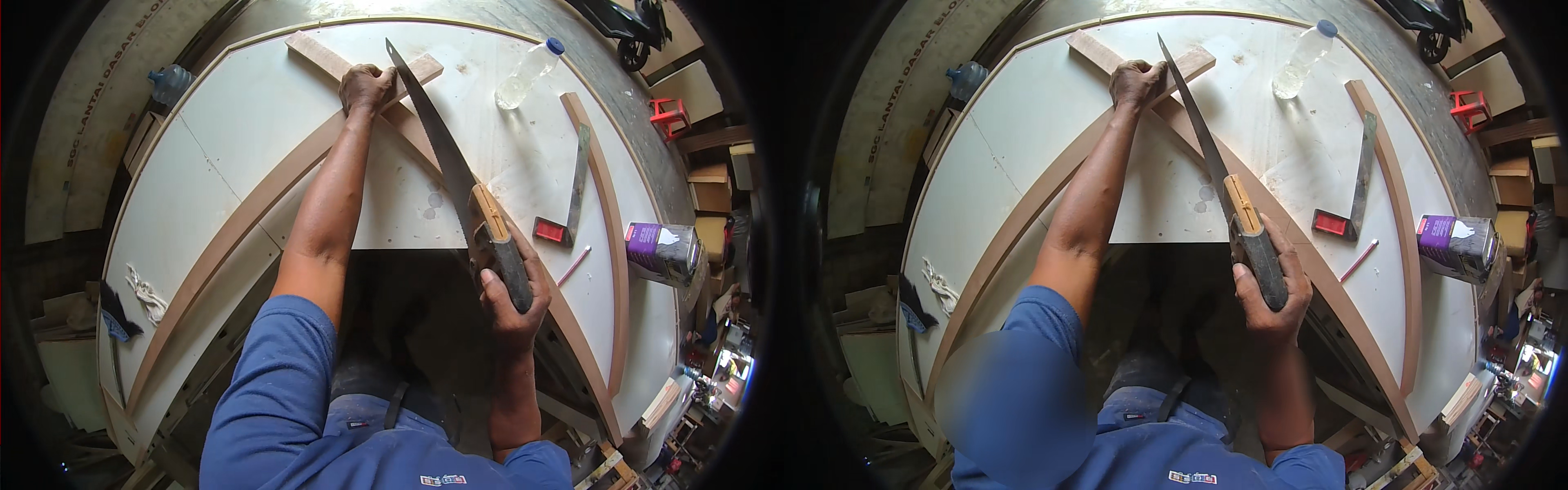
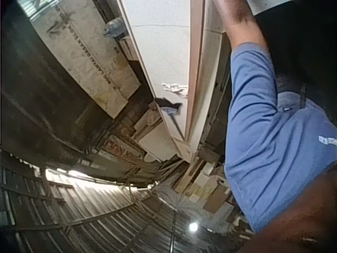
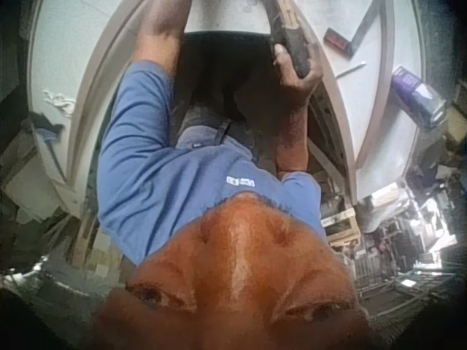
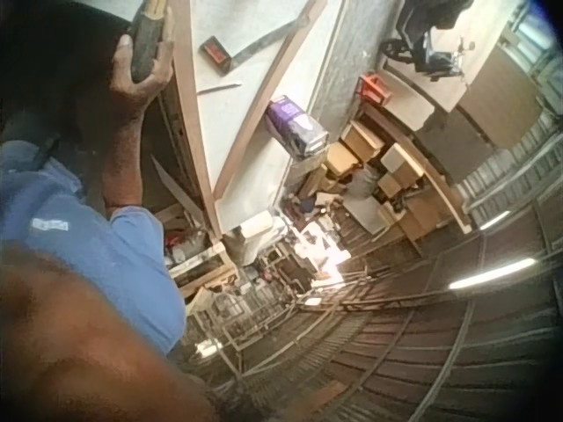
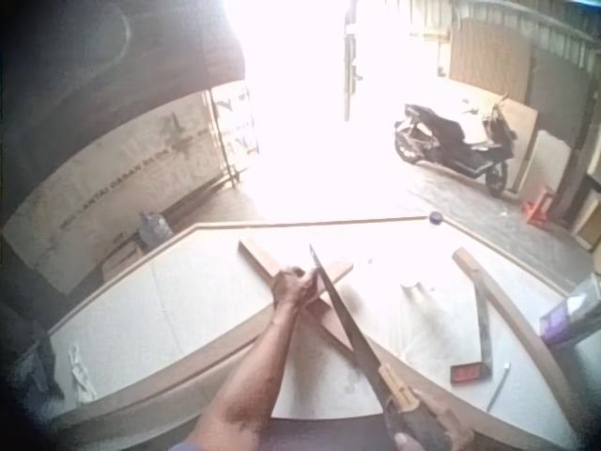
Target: The person marks lines on wooden boards using a pencil and a try square, then saws one of the boards with a hand saw.
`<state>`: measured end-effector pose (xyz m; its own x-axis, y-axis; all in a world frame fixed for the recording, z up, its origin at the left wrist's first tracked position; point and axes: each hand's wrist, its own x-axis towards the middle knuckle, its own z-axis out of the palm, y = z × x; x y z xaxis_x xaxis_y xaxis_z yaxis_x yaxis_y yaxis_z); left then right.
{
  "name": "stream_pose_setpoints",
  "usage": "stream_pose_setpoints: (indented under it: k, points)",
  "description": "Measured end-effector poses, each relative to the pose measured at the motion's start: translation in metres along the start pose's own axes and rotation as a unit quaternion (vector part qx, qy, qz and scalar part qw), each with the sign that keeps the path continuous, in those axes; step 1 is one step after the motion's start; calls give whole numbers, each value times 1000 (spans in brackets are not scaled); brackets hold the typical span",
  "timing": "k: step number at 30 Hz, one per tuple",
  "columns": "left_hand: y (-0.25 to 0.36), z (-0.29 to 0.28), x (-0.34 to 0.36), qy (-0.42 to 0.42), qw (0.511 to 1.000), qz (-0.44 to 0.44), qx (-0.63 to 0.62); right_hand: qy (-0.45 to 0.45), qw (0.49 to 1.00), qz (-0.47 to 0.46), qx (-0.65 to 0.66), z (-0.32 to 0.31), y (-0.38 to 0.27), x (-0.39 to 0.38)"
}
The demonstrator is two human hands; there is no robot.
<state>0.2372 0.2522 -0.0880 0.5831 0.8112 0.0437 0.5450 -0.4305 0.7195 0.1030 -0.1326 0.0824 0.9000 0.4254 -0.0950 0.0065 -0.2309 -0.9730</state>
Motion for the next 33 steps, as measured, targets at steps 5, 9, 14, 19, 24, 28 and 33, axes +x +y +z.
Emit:
stream_pose_setpoints:
  k: [5, 9, 14, 19, 24, 28, 33]
  points:
    - [0, 1, -1, 8, 1000, 3, 6, -8, 999, 38, 13, 4, -9, 5]
    - [0, 1, -3, 45, 998, 32, 9, -5, 999, 35, 15, 8, -10, 11]
    - [2, 0, -3, 29, 999, 16, 4, -18, 999, 23, -13, 1, -15, 4]
    - [3, 1, -5, 39, 999, 21, 8, -15, 999, 35, -8, 1, -21, 9]
    - [3, 1, -5, 43, 999, 26, 16, -23, 999, 21, 8, 11, -18, 26]
    - [3, 2, -5, 49, 998, 24, 11, -24, 999, 41, 6, 6, -21, 14]
    - [5, 0, -7, 44, 999, 17, 14, -20, 999, 43, -7, 0, -31, 2]
